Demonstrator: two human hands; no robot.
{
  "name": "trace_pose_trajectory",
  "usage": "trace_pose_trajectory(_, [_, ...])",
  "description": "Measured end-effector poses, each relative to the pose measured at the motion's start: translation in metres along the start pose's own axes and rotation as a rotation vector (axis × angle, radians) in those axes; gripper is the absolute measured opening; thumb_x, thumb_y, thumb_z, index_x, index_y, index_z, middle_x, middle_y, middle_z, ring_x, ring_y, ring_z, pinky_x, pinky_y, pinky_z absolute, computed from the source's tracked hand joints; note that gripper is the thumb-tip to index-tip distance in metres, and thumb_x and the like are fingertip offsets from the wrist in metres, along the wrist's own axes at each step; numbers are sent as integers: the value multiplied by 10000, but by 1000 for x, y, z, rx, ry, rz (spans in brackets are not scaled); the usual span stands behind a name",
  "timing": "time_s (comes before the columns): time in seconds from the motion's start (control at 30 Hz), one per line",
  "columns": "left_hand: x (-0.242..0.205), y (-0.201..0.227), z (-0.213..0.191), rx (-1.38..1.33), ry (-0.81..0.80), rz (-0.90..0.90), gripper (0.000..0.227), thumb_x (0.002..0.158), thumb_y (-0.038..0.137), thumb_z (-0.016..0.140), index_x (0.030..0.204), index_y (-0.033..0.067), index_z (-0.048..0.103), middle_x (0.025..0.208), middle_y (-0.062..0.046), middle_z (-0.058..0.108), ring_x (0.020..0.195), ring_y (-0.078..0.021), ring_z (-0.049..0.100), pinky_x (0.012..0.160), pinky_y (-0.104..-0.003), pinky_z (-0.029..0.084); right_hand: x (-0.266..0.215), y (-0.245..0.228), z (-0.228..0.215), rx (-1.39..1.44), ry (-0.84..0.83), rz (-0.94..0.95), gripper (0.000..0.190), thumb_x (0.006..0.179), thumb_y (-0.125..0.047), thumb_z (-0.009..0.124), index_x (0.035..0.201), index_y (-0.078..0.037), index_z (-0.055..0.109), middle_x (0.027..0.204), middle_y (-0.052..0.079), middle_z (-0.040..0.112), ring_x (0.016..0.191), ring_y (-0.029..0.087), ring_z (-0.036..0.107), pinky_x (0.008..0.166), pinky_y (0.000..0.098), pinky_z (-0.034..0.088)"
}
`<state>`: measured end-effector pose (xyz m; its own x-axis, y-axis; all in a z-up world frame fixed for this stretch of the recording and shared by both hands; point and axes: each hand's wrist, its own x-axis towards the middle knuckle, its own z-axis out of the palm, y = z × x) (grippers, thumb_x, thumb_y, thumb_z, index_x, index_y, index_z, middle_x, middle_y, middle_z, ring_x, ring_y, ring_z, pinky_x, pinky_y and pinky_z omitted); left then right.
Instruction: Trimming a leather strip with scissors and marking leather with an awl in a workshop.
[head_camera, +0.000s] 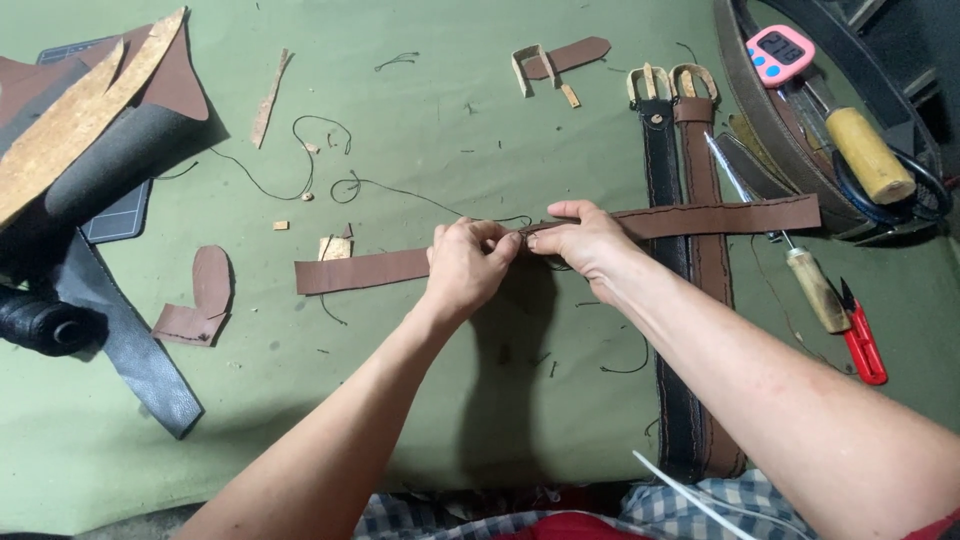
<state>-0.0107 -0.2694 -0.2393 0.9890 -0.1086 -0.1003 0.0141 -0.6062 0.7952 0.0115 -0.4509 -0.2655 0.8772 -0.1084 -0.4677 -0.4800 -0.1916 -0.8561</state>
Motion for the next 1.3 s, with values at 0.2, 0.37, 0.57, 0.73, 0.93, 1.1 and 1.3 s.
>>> trace_pose_trajectory(0.2, [0, 11, -5, -125, 7, -73, 270, 941, 315, 670, 952, 84, 809, 826, -138, 689, 847, -254, 686, 817, -460, 544, -11, -8, 1, 39, -35, 1, 783, 698, -43, 841, 1411, -61, 520, 1124, 137, 772, 1101, 198, 699, 1046, 338, 496])
trace_pose_trajectory(0.37, [3, 15, -5, -184, 21, -110, 225, 921, 235, 703, 913, 32, 801, 740, -141, 719, 746, -277, 749, 732, -441, 588, -3, 0, 2, 38, -32, -1, 771, 692, -49, 849, 1400, -74, 546, 1087, 115, 790, 1083, 192, 720, 1048, 316, 494])
trace_pose_trajectory(0.57, [6, 7, 2, -132, 56, -121, 170, 905, 192, 699, 865, 63, 801, 684, -108, 725, 684, -241, 751, 678, -414, 591, -21, -15, -1, 84, -30, 0, 781, 727, -17, 821, 1437, -21, 497, 1123, 165, 774, 1103, 222, 702, 1058, 343, 497])
trace_pose_trajectory(0.73, [-3, 5, -4, 27, 80, -1, 491, 802, 98, 709, 1283, 73, 609, 1115, -205, 619, 1149, -429, 583, 966, -543, 463, -29, -27, -5, -197, 43, 17, 630, 718, -253, 870, 1313, -189, 674, 1063, -3, 797, 1213, 213, 676, 1148, 389, 383])
trace_pose_trajectory(0.93, [-14, 7, -21, 757, 67, 171, 423, 836, 344, 834, 1159, 97, 718, 1146, -86, 590, 1220, -287, 473, 982, -434, 400, -51, -29, -11, -222, 132, -83, 465, 908, -264, 693, 1369, -251, 632, 1017, -66, 796, 1237, 192, 645, 1159, 426, 278])
trace_pose_trajectory(1.1, [9, 2, -33, 533, -106, 187, 239, 877, 261, 775, 1084, 148, 737, 964, -70, 717, 1001, -251, 665, 879, -423, 510, -90, -34, -26, -161, 316, -290, 418, 885, -48, 536, 1263, -170, 668, 934, 10, 789, 661, 64, 571, 608, 219, 423])
trace_pose_trajectory(1.3, [3, 65, -125, -77, -240, 100, 231, 919, 190, 707, 1080, 33, 763, 809, -128, 731, 663, -167, 612, 640, -316, 516, -93, -11, -46, -179, 452, -527, 359, 915, 31, 514, 1123, -166, 731, 829, 19, 768, 760, 135, 660, 703, 244, 454])
